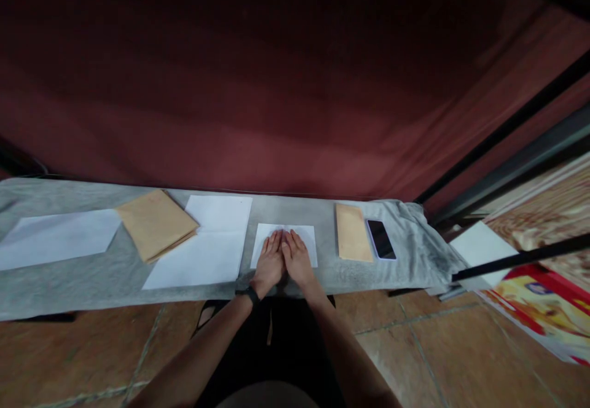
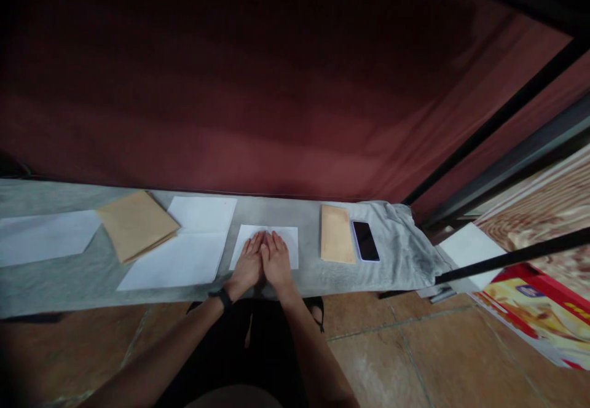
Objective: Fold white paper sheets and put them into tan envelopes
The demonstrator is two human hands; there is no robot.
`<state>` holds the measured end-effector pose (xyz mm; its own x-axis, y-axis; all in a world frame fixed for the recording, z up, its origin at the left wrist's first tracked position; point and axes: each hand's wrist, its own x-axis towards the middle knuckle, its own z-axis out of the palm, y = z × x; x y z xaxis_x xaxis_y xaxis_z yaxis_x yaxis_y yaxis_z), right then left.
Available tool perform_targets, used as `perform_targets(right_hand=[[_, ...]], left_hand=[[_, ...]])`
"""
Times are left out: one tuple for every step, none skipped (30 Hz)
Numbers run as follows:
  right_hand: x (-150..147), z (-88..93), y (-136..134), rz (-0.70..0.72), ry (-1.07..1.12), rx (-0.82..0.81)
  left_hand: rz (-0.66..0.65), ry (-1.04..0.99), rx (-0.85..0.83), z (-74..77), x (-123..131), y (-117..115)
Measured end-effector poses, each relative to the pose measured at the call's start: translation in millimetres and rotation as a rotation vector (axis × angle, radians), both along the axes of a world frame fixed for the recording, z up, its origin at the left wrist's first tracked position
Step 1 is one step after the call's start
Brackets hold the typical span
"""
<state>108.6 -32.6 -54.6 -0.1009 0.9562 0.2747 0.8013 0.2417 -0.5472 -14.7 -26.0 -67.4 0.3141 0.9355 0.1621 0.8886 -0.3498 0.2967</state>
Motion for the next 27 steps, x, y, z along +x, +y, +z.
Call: perform_targets(right_hand=[[-5.1, -1.4, 3.8, 0.01, -0.039, -0.027], [-7.9, -3.0, 6.9, 0.014, -0.085, -0.05], [-8.5, -4.9, 9.3, 0.01, -0.133, -0.067], [-7.3, -6.9, 11.0, 0.002, -0.177, -0.077], [-4.5, -8.9, 12.2, -0.007, -0.214, -0.078], [-0.8, -11.0, 13.0, -0.02, -0.242, -0.075], [3.4, -13.0, 13.7, -0.035, -0.259, -0.071], [7.7, -15.0, 14.3, -0.053, -0.268, -0.066], [11.9, -16.9, 14.8, -0.074, -0.271, -0.06], [15.7, -18.7, 15.3, -0.097, -0.27, -0.053], [19.3, -20.4, 15.7, -0.121, -0.266, -0.044], [22.7, -22.0, 15.8, -0.143, -0.26, -0.031], [26.0, -23.7, 15.5, -0.162, -0.255, -0.017], [29.2, -25.3, 14.9, -0.178, -0.251, -0.002], [32.6, -27.0, 13.7, -0.191, -0.248, 0.012], [35.9, -28.7, 12.2, -0.201, -0.246, 0.023], [39.1, -30.2, 10.4, -0.21, -0.245, 0.032], [42.1, -31.4, 8.7, -0.218, -0.242, 0.039], [44.5, -32.2, 7.2, -0.225, -0.239, 0.046], [45.9, -32.4, 6.3, -0.231, -0.235, 0.053], [46.2, -31.8, 6.2, -0.24, -0.232, 0.056], [44.8, -30.3, 6.9, -0.253, -0.228, 0.053], [41.7, -28.1, 8.7, -0.265, -0.223, 0.044], [36.8, -25.2, 11.3, -0.272, -0.218, 0.03], [30.1, -22.1, 14.8, -0.27, -0.212, 0.012], [22.2, -18.9, 18.7, -0.251, -0.205, -0.006], [13.4, -16.2, 22.9, -0.21, -0.198, -0.018]], left_hand=[[0.01, 0.022, -0.012, -1.9, 1.5, 2.9], [0.019, 0.039, -0.015, -3.5, 1.0, 5.6], [0.027, 0.049, -0.009, -4.8, -1.0, 8.0], [0.035, 0.053, 0.004, -5.9, -4.0, 9.9], [0.045, 0.052, 0.02, -6.8, -7.6, 11.3], [0.058, 0.046, 0.033, -7.5, -11.2, 12.2], [0.077, 0.039, 0.042, -8.3, -14.4, 12.8], [0.102, 0.031, 0.048, -9.1, -16.8, 13.1], [0.132, 0.022, 0.055, -10.0, -18.4, 13.3], [0.162, 0.013, 0.063, -10.9, -19.3, 13.5], [0.189, 0.006, 0.073, -11.9, -19.4, 13.8], [0.212, 0.001, 0.084, -12.8, -19.1, 14.1], [0.231, -0.003, 0.093, -13.6, -18.6, 14.6], [0.244, -0.006, 0.098, -14.1, -18.0, 15.0], [0.252, -0.007, 0.1, -14.4, -17.4, 15.5], [0.255, -0.005, 0.098, -14.4, -16.9, 16.0], [0.257, -0.002, 0.095, -14.1, -16.5, 16.3], [0.258, 0.003, 0.091, -13.7, -16.2, 16.5], [0.258, 0.01, 0.089, -13.3, -15.9, 16.5], [0.257, 0.016, 0.088, -12.8, -15.7, 16.4], [0.255, 0.021, 0.089, -12.5, -15.6, 16.1], [0.253, 0.022, 0.091, -12.3, -15.4, 15.9], [0.252, 0.02, 0.095, -12.3, -15.4, 15.8], [0.251, 0.016, 0.099, -12.4, -15.5, 15.7], [0.252, 0.009, 0.103, -12.6, -15.6, 15.8], [0.255, 0.003, 0.105, -12.8, -16.0, 16.0], [0.259, 0.0, 0.103, -13.0, -16.4, 16.2]])
